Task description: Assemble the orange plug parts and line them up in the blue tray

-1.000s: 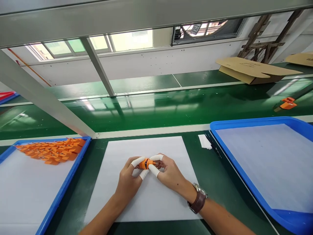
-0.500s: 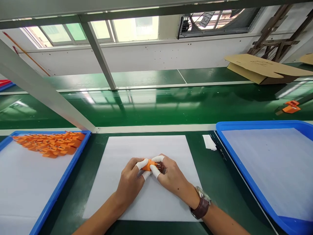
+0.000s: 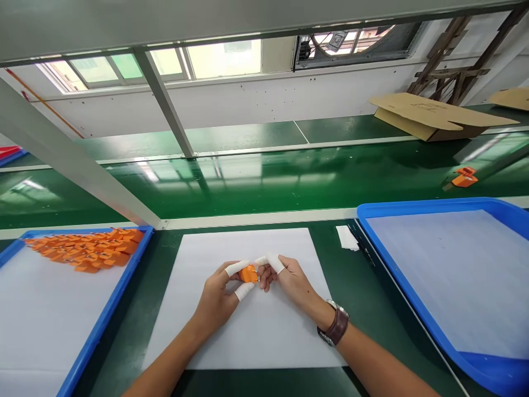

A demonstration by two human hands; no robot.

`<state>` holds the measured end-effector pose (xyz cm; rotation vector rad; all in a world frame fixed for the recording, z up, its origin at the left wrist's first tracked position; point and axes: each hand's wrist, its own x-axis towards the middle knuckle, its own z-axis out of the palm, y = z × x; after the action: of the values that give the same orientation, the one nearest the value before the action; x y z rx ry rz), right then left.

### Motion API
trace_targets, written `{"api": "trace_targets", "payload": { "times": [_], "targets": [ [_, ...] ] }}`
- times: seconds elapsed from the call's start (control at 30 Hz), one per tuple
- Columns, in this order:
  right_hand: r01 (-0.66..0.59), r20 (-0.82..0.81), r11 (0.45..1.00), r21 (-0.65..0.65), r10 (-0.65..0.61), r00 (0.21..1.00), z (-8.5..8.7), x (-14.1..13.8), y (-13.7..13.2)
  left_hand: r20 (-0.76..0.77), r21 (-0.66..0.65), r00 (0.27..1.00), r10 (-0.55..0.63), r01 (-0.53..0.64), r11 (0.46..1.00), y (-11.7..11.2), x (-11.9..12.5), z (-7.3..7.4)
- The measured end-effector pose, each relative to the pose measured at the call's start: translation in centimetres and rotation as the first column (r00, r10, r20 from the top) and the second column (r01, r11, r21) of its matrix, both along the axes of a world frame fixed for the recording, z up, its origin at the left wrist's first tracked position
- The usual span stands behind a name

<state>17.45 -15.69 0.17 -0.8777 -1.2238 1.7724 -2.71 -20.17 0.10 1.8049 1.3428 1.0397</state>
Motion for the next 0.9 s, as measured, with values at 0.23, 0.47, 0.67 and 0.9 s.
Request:
{"api": "trace_targets", "payload": {
  "times": [0.23,0.47,0.67,0.9],
  "targets": [
    [0.008,0.072,0.999,0.05,-0.011,0.997,0.0,-0.3,-0.3,0.323,-0.163,0.946,0.013,0.042,0.986,0.2,-0.3,-0.1],
    [-0.022,0.146,0.988,0.151,0.0,0.989,-0.6,-0.6,-0.9,0.397,-0.182,0.916,-0.066,0.149,0.972,-0.2,-0.6,0.4],
    [-0.073,0.257,0.978,0.197,0.02,0.966,0.1,-0.3,-1.5,0.204,-0.126,0.97,-0.132,0.16,0.979,-3.5,-2.2,3.2],
    [-0.13,0.369,0.962,0.239,0.034,0.929,-0.2,-0.2,-1.6,0.127,0.1,0.857,0.499,-0.512,0.853,-5.4,-14.8,8.1]
  ]
}}
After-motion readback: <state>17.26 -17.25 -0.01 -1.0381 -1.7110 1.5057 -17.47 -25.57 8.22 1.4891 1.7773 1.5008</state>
